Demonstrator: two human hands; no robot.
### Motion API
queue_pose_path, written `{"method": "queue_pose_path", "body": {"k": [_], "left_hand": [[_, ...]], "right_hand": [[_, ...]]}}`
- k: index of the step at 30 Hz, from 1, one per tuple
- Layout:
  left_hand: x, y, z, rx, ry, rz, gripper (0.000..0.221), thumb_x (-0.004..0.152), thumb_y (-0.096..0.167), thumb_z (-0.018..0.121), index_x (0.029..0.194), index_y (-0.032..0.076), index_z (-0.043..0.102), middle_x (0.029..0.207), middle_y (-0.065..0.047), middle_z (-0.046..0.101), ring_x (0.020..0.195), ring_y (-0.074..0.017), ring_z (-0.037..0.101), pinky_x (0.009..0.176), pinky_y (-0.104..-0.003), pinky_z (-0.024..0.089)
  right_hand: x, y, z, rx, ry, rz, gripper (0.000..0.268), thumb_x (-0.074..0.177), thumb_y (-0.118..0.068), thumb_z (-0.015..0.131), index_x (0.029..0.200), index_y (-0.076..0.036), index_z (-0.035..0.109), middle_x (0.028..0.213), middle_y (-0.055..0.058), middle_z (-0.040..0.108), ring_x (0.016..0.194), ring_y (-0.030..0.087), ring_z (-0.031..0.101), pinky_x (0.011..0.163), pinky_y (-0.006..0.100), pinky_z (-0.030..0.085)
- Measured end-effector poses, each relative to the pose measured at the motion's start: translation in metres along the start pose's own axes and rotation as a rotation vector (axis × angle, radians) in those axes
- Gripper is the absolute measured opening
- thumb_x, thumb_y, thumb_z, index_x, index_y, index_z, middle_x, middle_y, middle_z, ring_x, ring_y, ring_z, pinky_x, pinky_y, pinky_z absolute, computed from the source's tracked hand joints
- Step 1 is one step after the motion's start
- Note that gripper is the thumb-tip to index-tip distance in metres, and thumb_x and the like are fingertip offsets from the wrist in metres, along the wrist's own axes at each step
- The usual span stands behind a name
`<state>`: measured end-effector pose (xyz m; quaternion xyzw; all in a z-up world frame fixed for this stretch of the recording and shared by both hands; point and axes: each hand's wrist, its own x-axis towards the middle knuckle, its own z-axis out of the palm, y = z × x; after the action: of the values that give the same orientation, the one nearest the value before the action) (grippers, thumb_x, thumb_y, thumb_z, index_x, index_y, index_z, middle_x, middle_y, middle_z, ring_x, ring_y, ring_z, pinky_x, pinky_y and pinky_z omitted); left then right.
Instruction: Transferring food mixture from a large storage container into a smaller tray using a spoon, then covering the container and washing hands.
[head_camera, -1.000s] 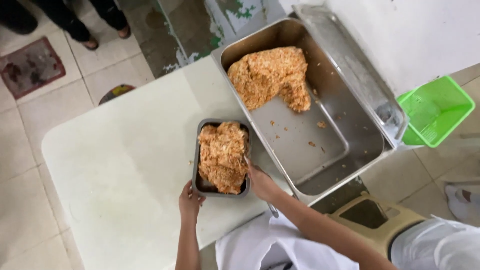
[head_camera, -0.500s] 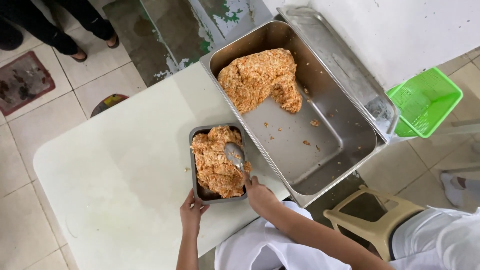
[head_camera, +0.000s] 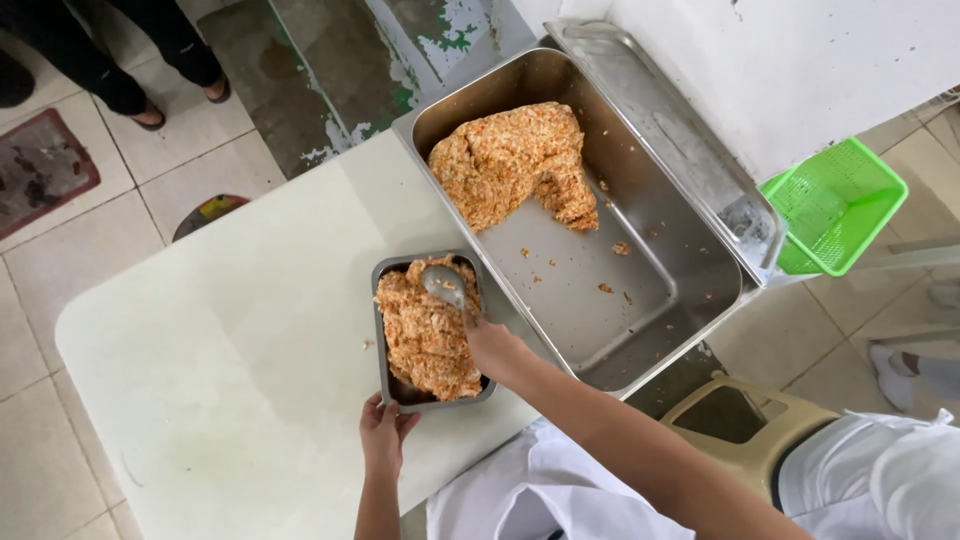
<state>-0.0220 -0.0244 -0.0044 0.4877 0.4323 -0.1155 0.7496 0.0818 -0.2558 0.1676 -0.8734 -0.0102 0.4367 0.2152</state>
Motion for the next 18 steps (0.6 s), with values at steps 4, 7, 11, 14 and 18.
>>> {"method": "queue_pose_path", "body": {"k": [4,7,11,14,18], "left_hand": [[-0.007,0.005,0.008,0.011,0.024,-0.005,0.047,0.101,0.003,0.055,0.147,-0.001,0.043,0.095,-0.017,0.050,0.074,-0.0278,0.059,0.089,-0.051,0.062],[0.012,-0.010,-0.006,0.206,0.041,0.146,0.051,0.093,-0.003,0.058,0.143,0.007,0.052,0.118,-0.020,0.057,0.094,-0.0286,0.062,0.080,-0.045,0.060],[-0.029,0.035,0.031,0.721,0.163,0.655,0.047,0.099,0.013,0.061,0.145,0.006,0.054,0.120,-0.013,0.055,0.099,-0.0246,0.061,0.082,-0.039,0.054],[-0.039,0.042,0.094,0.772,-0.070,0.604,0.046,0.097,0.010,0.057,0.142,0.018,0.057,0.102,-0.005,0.069,0.088,-0.0213,0.067,0.084,-0.036,0.052],[-0.095,0.064,0.202,0.923,-0.509,0.500,0.077,0.099,0.038,0.055,0.163,0.020,0.015,0.117,-0.009,0.075,0.093,-0.0225,0.077,0.080,-0.037,0.064]], "right_hand": [[-0.029,0.005,-0.037,0.052,-0.054,-0.013,0.068,0.103,-0.004,0.033,0.167,-0.012,0.011,0.091,0.014,0.057,0.052,0.021,0.039,0.045,0.038,0.030],[-0.037,0.080,-0.017,0.171,0.402,-0.574,0.076,0.082,0.012,0.039,0.156,-0.003,0.032,0.148,0.018,0.055,0.125,0.034,0.062,0.109,0.044,0.046],[-0.057,0.137,-0.092,0.179,0.461,0.048,0.058,0.105,-0.019,0.035,0.162,-0.030,0.028,0.141,0.007,0.056,0.096,0.026,0.070,0.083,0.042,0.057],[-0.026,0.203,-0.122,-0.220,0.687,-0.012,0.084,0.078,0.012,0.051,0.159,-0.009,0.038,0.089,0.009,0.067,0.053,0.018,0.059,0.048,0.036,0.052],[-0.001,0.208,-0.164,-0.027,0.538,0.294,0.064,0.098,-0.008,0.036,0.159,-0.026,0.036,0.135,0.019,0.057,0.105,0.042,0.067,0.082,0.053,0.055]]}}
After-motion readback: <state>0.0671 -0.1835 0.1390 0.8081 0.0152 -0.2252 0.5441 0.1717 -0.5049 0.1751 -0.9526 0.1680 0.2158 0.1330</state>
